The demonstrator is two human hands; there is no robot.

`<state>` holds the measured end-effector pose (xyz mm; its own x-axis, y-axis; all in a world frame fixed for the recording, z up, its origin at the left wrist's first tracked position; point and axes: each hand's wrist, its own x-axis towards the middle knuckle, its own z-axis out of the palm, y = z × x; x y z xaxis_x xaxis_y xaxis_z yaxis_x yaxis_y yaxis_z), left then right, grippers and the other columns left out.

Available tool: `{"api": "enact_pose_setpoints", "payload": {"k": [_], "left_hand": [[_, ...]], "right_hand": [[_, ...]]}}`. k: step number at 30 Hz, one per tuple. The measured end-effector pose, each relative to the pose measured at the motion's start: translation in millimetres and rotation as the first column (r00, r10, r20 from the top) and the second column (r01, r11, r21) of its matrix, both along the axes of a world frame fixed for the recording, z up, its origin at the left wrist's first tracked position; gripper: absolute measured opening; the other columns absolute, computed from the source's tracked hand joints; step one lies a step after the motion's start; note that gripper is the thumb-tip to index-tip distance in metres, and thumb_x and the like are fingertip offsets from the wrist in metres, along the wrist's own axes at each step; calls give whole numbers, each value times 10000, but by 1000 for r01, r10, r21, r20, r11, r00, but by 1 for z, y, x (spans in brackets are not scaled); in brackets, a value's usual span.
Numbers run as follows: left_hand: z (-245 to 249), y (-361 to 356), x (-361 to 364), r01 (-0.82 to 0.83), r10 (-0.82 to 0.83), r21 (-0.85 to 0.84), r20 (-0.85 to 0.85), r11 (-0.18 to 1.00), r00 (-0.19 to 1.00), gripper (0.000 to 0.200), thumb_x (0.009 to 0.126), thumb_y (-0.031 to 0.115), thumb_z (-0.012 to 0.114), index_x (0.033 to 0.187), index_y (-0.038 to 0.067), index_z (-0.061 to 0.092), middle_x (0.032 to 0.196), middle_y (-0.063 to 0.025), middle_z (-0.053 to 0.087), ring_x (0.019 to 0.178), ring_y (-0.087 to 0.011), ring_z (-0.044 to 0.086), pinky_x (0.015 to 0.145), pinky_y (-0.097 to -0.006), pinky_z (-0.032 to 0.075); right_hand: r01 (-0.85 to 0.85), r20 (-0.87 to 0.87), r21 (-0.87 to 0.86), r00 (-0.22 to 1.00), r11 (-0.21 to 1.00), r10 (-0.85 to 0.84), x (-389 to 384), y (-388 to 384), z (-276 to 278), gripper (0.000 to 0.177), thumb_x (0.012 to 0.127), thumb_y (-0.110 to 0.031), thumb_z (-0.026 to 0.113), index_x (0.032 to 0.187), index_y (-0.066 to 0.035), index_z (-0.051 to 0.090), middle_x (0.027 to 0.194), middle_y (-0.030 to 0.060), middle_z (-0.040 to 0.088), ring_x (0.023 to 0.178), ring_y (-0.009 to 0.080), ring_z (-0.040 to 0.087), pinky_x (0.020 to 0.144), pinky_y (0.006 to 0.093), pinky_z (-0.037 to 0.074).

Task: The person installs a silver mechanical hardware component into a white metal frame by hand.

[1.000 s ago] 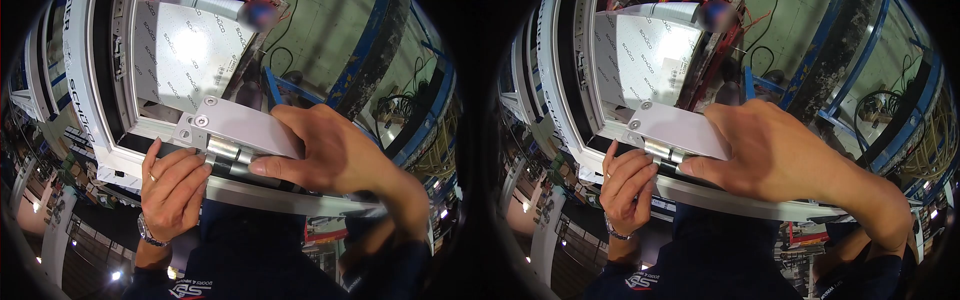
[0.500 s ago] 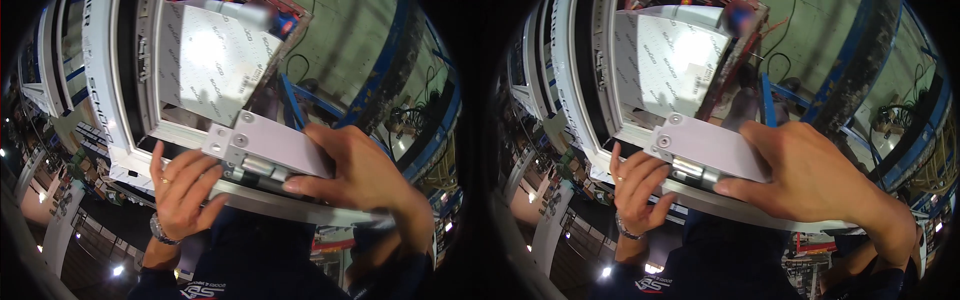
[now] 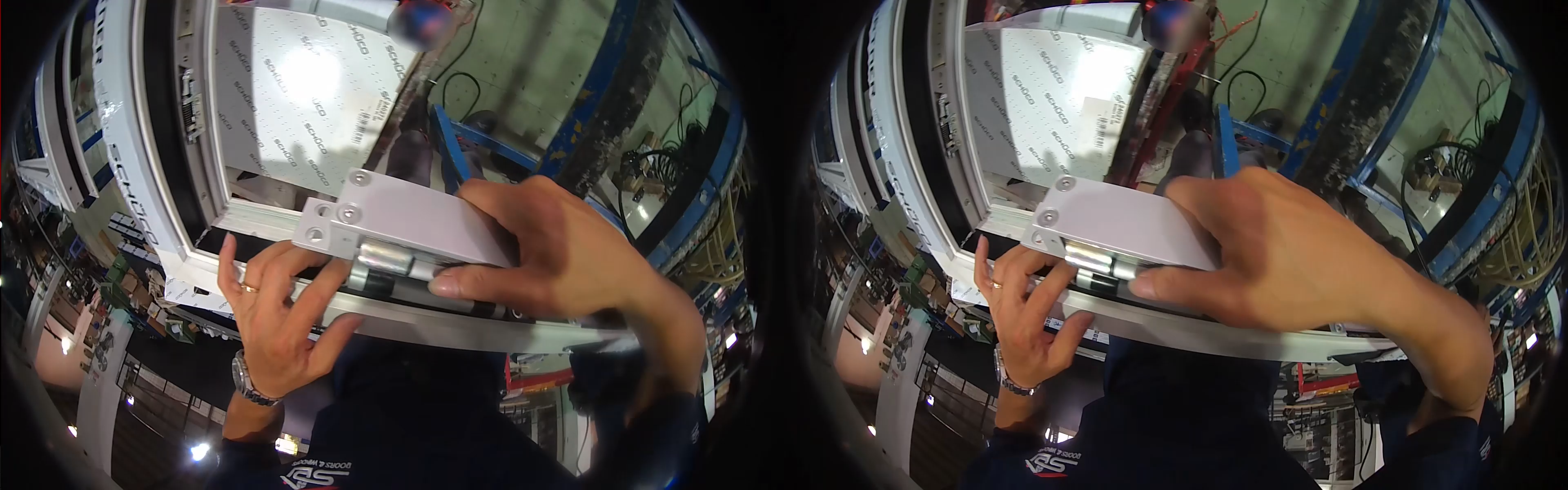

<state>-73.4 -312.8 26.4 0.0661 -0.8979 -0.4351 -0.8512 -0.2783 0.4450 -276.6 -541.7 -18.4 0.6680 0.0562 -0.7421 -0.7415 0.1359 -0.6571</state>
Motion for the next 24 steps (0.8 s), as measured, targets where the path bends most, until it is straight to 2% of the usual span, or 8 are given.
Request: {"api": "enact_pose_setpoints", "payload": {"k": [5, 7, 8, 10, 13, 16, 22, 24], "left_hand": [[-1, 0, -2, -16, 16, 1, -4, 1000, 1000, 479, 793, 393, 819, 1190, 126, 798, 1172, -59, 681, 1195, -270, 623, 1264, -597, 145], [-3, 4, 1, 17, -17, -7, -6, 1000, 1000, 528, 783, 388, 792, 1212, 82, 765, 1179, -88, 669, 1191, -303, 626, 1265, -628, 131], [-4, 5, 1, 33, -33, -13, -5, 999, 999, 552, 778, 386, 778, 1223, 59, 748, 1183, -102, 663, 1189, -320, 627, 1265, -644, 123], [-4, 3, 0, 16, -16, -13, 3, 1000, 1000, 522, 779, 396, 803, 1212, 106, 778, 1159, -68, 668, 1180, -286, 624, 1265, -610, 140], [-4, 2, -1, 5, -5, -25, 5, 1000, 1000, 513, 776, 398, 814, 1212, 127, 791, 1145, -51, 667, 1171, -273, 622, 1264, -595, 148], [-6, 5, 0, 16, -16, -28, 4, 999, 1000, 520, 773, 392, 814, 1218, 125, 788, 1139, -52, 666, 1169, -278, 621, 1263, -596, 147], [-10, 10, 2, 41, -39, -82, 26, 996, 999, 532, 757, 375, 812, 1219, 111, 796, 1125, -60, 672, 1153, -286, 631, 1259, -599, 155], [-10, 10, 2, 51, -49, -94, 30, 994, 998, 533, 748, 363, 810, 1213, 102, 801, 1123, -64, 675, 1144, -289, 636, 1257, -602, 160]], "right_hand": [[74, 59, 54, 995, 996, -78, -4, 4, -8, 554, 910, -518, 809, 893, 15, 660, 626, 135, 575, 563, 267, 593, 575, 409, 437], [73, 51, 127, 996, 989, -80, -1, 0, -10, 555, 933, -520, 786, 890, 19, 664, 648, 140, 587, 590, 270, 608, 595, 414, 449], [25, 77, 90, 997, 996, -32, -2, -1, -13, 577, 946, -532, 752, 952, 40, 687, 710, 170, 635, 670, 301, 654, 654, 423, 489], [-71, 125, 9, 990, 997, 69, -3, -1, -21, 650, 972, -558, 684, 1076, 83, 733, 835, 231, 731, 830, 365, 747, 773, 442, 569], [-34, 213, -55, 976, 998, 45, -9, 6, -33, 706, 981, -600, 629, 1076, 90, 744, 912, 245, 744, 906, 365, 742, 821, 437, 562], [-66, 201, -15, 977, 998, 68, -7, 5, -37, 724, 979, -614, 614, 1062, 93, 749, 964, 255, 743, 926, 364, 724, 844, 427, 556], [-110, 155, 40, 983, 993, 103, 1, 1, -31, 702, 987, -585, 612, 983, 103, 752, 842, 255, 717, 842, 365, 716, 795, 433, 542], [-64, 194, 61, 980, 996, 51, -1, 2, -31, 696, 985, -574, 625, 969, 111, 749, 813, 265, 705, 819, 365, 716, 776, 440, 538]]}}
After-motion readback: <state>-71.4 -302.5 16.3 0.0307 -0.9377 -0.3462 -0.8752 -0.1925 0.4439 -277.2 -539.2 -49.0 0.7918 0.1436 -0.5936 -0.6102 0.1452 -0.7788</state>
